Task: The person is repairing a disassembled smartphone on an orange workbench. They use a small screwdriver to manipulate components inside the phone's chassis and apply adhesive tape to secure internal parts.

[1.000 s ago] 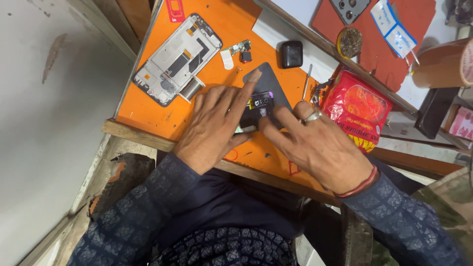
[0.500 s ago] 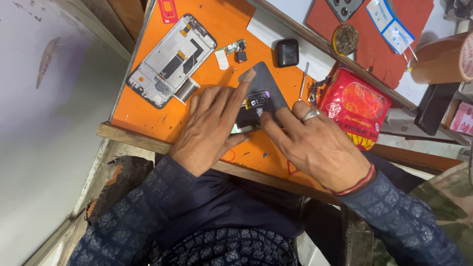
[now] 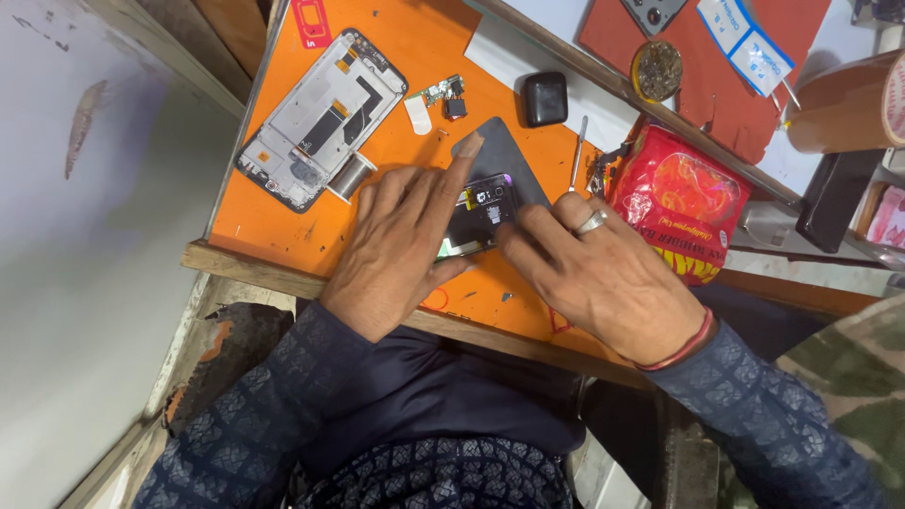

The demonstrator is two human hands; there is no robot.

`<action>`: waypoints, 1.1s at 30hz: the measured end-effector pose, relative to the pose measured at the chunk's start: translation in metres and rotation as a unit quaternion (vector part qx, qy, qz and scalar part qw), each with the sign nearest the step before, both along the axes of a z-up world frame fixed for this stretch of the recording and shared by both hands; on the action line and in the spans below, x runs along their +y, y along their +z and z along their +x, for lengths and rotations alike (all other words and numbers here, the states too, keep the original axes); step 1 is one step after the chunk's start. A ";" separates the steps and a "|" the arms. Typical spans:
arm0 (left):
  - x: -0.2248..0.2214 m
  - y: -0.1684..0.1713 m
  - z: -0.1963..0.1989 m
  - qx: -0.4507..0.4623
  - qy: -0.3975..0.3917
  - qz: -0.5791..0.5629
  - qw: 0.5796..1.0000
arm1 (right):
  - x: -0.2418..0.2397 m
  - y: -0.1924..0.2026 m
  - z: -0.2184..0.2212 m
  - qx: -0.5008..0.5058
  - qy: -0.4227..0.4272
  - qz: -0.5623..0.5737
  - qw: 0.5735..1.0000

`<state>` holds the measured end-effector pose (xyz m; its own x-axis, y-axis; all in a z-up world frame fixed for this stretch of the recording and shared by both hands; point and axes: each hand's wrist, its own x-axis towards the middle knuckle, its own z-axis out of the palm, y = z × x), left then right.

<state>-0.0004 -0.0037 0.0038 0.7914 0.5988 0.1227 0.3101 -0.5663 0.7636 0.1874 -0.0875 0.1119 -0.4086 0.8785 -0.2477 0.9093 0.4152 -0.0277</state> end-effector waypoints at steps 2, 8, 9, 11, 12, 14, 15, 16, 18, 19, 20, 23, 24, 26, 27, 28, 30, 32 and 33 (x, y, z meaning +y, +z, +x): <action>0.000 0.001 0.000 0.001 -0.002 -0.001 1.000 | 0.000 0.000 0.000 0.003 -0.001 0.006 1.000; 0.001 0.002 -0.001 -0.008 -0.005 -0.006 1.000 | -0.002 -0.004 0.005 0.002 -0.043 -0.037 0.998; 0.001 0.003 -0.001 -0.012 -0.004 -0.006 1.000 | -0.004 -0.005 0.005 0.009 -0.033 -0.010 0.999; 0.001 0.003 -0.001 -0.007 -0.006 -0.006 1.000 | -0.007 -0.007 0.006 0.002 -0.040 -0.010 0.999; 0.002 0.003 0.000 -0.005 -0.006 -0.006 1.000 | -0.007 -0.009 0.007 -0.012 -0.055 -0.034 0.998; 0.002 0.003 0.000 -0.002 -0.008 -0.006 1.000 | -0.009 -0.012 0.008 -0.014 -0.056 -0.030 0.998; 0.002 0.003 0.000 -0.001 -0.009 -0.006 1.000 | -0.010 -0.012 0.007 -0.003 -0.042 -0.001 0.999; 0.003 0.003 0.000 0.002 -0.010 -0.008 1.000 | -0.010 -0.013 0.007 0.008 -0.027 0.028 0.999; 0.003 0.003 0.000 0.007 -0.011 -0.011 1.000 | -0.011 -0.013 0.008 0.006 -0.042 0.020 0.999; 0.003 0.003 0.001 0.007 -0.011 -0.010 1.000 | -0.012 -0.013 0.009 0.005 -0.049 0.016 0.999; 0.003 0.003 0.001 0.007 -0.010 -0.010 1.000 | -0.013 -0.012 0.011 0.026 -0.051 0.028 0.998; 0.003 0.002 0.000 -0.004 -0.006 0.002 1.000 | -0.018 -0.012 0.015 0.087 -0.086 0.071 0.990; 0.002 0.002 -0.001 -0.009 -0.004 0.006 1.000 | -0.022 -0.014 0.014 0.105 -0.120 0.089 0.983; 0.002 0.002 -0.001 -0.008 -0.005 0.004 1.000 | -0.030 -0.021 0.010 0.157 -0.188 0.110 0.963; 0.003 0.002 0.000 -0.008 -0.007 0.003 1.000 | -0.034 -0.026 0.008 0.191 -0.221 0.113 0.950; 0.003 0.002 0.000 -0.010 -0.006 0.005 1.000 | -0.038 -0.031 0.007 0.225 -0.255 0.115 0.933; 0.003 0.004 -0.001 -0.016 -0.008 0.005 1.000 | -0.047 -0.043 0.005 0.256 -0.316 0.134 0.904; 0.003 0.004 -0.002 -0.002 -0.013 -0.012 1.000 | -0.057 -0.053 0.006 0.292 -0.377 0.139 0.868; 0.003 0.004 -0.001 0.004 -0.017 -0.020 1.000 | -0.061 -0.057 0.007 0.314 -0.406 0.134 0.847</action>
